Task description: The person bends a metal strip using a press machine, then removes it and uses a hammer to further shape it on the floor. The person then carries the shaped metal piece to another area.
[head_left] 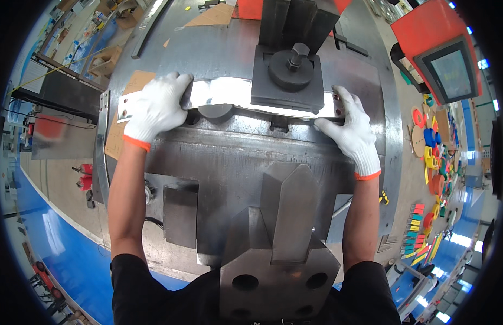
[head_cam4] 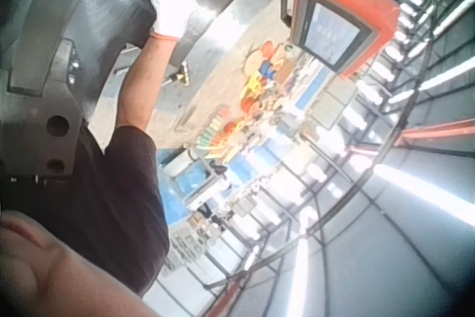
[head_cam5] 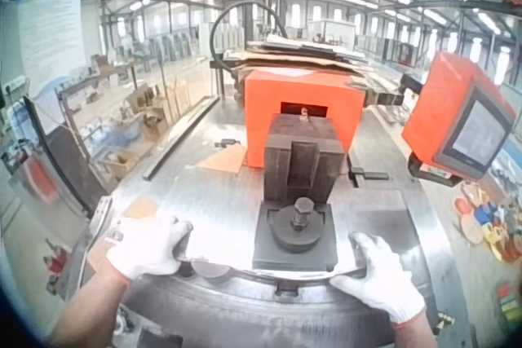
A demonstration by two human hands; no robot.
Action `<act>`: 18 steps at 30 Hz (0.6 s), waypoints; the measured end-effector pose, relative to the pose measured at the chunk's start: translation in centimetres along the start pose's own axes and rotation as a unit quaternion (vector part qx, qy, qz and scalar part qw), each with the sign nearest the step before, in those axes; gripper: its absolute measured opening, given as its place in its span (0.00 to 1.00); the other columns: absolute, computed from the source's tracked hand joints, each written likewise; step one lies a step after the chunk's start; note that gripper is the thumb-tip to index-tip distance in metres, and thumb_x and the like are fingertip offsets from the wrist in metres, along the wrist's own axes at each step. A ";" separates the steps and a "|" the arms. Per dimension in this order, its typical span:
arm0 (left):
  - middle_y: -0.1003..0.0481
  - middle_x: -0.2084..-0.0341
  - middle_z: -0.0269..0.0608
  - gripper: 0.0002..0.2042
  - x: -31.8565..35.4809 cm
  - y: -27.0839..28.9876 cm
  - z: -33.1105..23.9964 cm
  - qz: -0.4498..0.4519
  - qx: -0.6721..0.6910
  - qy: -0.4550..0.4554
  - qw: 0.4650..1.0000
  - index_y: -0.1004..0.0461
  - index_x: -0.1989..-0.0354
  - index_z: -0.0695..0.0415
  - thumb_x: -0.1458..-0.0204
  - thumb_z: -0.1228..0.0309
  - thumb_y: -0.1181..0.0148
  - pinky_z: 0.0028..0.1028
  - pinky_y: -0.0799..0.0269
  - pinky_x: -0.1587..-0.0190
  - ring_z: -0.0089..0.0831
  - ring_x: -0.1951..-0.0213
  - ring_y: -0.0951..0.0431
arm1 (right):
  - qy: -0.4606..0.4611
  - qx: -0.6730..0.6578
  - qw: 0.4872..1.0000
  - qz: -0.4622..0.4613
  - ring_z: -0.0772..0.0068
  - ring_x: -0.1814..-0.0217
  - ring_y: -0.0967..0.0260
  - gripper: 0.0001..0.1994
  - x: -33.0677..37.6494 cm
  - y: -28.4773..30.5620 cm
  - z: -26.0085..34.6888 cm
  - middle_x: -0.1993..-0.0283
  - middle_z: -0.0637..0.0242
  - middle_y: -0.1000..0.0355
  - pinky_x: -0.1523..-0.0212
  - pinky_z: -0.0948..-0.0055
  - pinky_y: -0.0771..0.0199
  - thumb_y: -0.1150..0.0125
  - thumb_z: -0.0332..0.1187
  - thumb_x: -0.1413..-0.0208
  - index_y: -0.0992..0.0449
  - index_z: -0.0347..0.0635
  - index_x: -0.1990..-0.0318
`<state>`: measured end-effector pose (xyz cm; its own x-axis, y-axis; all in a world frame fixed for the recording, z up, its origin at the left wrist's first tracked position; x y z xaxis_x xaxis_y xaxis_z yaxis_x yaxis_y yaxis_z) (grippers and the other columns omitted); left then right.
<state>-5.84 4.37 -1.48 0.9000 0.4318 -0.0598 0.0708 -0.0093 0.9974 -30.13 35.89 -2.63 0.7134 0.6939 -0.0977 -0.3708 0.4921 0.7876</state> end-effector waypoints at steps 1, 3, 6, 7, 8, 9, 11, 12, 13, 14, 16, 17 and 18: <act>0.20 0.56 0.53 0.25 -0.4 0.2 0.3 -0.002 0.012 -0.004 1.000 0.22 0.42 0.55 0.53 0.76 0.35 0.48 0.22 0.50 0.56 0.51 0.19 | 0.002 -0.006 1.000 -0.003 0.53 0.42 0.23 0.42 -0.1 0.0 0.0 0.42 0.51 0.25 0.39 0.57 0.20 0.17 0.44 0.56 0.29 0.44 0.32; 0.20 0.56 0.52 0.24 -0.7 0.3 0.6 0.010 0.011 -0.004 1.000 0.22 0.42 0.54 0.52 0.76 0.35 0.47 0.22 0.49 0.56 0.51 0.19 | 0.011 0.005 1.000 -0.003 0.52 0.42 0.23 0.42 0.4 -0.3 -0.2 0.42 0.51 0.25 0.39 0.56 0.20 0.17 0.44 0.56 0.29 0.45 0.32; 0.20 0.56 0.52 0.25 -0.8 0.3 0.7 0.013 0.011 -0.005 1.000 0.22 0.41 0.54 0.52 0.76 0.35 0.47 0.23 0.48 0.56 0.51 0.19 | 0.025 0.019 0.999 -0.009 0.52 0.42 0.23 0.42 0.3 -0.2 -0.1 0.42 0.52 0.25 0.39 0.55 0.20 0.16 0.44 0.56 0.28 0.45 0.32; 0.20 0.56 0.52 0.25 -0.6 0.2 0.6 0.013 0.008 -0.004 1.000 0.22 0.41 0.54 0.52 0.75 0.35 0.46 0.23 0.48 0.56 0.50 0.19 | 0.027 0.022 0.999 -0.011 0.51 0.42 0.23 0.42 0.3 -0.2 -0.2 0.42 0.52 0.25 0.40 0.55 0.20 0.16 0.44 0.56 0.28 0.45 0.33; 0.21 0.56 0.52 0.25 -0.6 0.2 0.5 0.014 0.004 -0.003 1.000 0.22 0.41 0.54 0.52 0.75 0.35 0.46 0.23 0.47 0.56 0.50 0.19 | 0.028 0.024 0.999 -0.012 0.51 0.42 0.23 0.42 0.3 -0.2 -0.3 0.42 0.52 0.25 0.39 0.55 0.20 0.16 0.45 0.56 0.28 0.45 0.33; 0.20 0.56 0.52 0.26 -0.5 0.2 0.6 0.012 0.007 -0.007 1.000 0.22 0.40 0.54 0.52 0.75 0.35 0.47 0.23 0.47 0.56 0.50 0.19 | 0.031 0.026 0.999 -0.013 0.51 0.41 0.24 0.42 0.2 -0.2 -0.4 0.42 0.52 0.25 0.39 0.54 0.20 0.16 0.45 0.56 0.28 0.45 0.33; 0.20 0.56 0.52 0.26 -0.6 0.1 0.9 0.008 0.012 -0.014 1.000 0.22 0.40 0.54 0.52 0.75 0.35 0.47 0.23 0.47 0.56 0.50 0.19 | 0.032 0.029 0.999 -0.013 0.50 0.41 0.24 0.41 0.2 -0.2 -0.3 0.42 0.52 0.25 0.39 0.54 0.20 0.16 0.45 0.56 0.28 0.45 0.33; 0.20 0.55 0.52 0.26 -0.5 0.1 0.8 0.006 0.016 -0.013 1.000 0.22 0.40 0.54 0.52 0.75 0.35 0.47 0.23 0.47 0.55 0.50 0.19 | 0.030 0.031 0.999 -0.013 0.50 0.41 0.24 0.41 0.3 -0.2 -0.1 0.42 0.52 0.25 0.39 0.54 0.21 0.16 0.44 0.56 0.28 0.45 0.33; 0.20 0.55 0.52 0.26 -0.4 0.2 0.8 0.004 0.020 -0.012 1.000 0.22 0.40 0.54 0.52 0.75 0.35 0.47 0.23 0.47 0.55 0.50 0.19 | 0.028 0.032 0.999 -0.012 0.50 0.40 0.24 0.41 0.3 -0.1 0.0 0.42 0.52 0.24 0.39 0.54 0.21 0.16 0.44 0.56 0.28 0.45 0.33; 0.20 0.55 0.52 0.26 -0.3 0.3 0.8 0.002 0.023 -0.011 1.000 0.23 0.40 0.54 0.52 0.75 0.35 0.47 0.23 0.47 0.55 0.50 0.19 | 0.027 0.031 0.999 -0.012 0.50 0.40 0.24 0.42 0.3 -0.1 0.0 0.42 0.52 0.24 0.39 0.54 0.21 0.16 0.44 0.56 0.28 0.44 0.33; 0.20 0.56 0.53 0.26 -0.1 0.5 0.4 -0.005 0.021 -0.017 1.000 0.22 0.41 0.55 0.53 0.74 0.36 0.47 0.22 0.48 0.56 0.52 0.19 | 0.024 0.028 0.999 -0.012 0.50 0.40 0.24 0.42 0.3 -0.2 0.0 0.42 0.52 0.24 0.38 0.54 0.21 0.16 0.44 0.56 0.28 0.44 0.33; 0.20 0.57 0.53 0.26 -0.1 0.5 0.3 -0.009 0.020 -0.020 1.000 0.21 0.41 0.56 0.53 0.74 0.36 0.48 0.22 0.48 0.56 0.53 0.18 | 0.023 0.027 0.999 -0.012 0.50 0.40 0.24 0.42 0.3 -0.2 0.0 0.42 0.52 0.24 0.38 0.54 0.21 0.16 0.44 0.56 0.28 0.44 0.32; 0.20 0.56 0.52 0.26 0.0 0.4 0.4 -0.004 0.021 -0.014 1.000 0.22 0.41 0.55 0.53 0.74 0.36 0.47 0.22 0.48 0.56 0.52 0.19 | 0.023 0.026 0.999 -0.011 0.50 0.39 0.24 0.42 0.4 -0.1 0.0 0.42 0.52 0.24 0.38 0.54 0.21 0.16 0.44 0.56 0.28 0.44 0.32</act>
<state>-5.67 4.02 -1.14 0.9111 0.4063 -0.0693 0.0952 -0.0437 0.9945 -29.83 36.07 -2.77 0.6924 0.7073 -0.1426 -0.3225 0.4801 0.8157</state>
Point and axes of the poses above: each hand's wrist, its own x-axis away from the middle knuckle, its own y-axis out of the back of the hand, z = x × y, the point moved 3 cm from there along -x, towards the middle knuckle
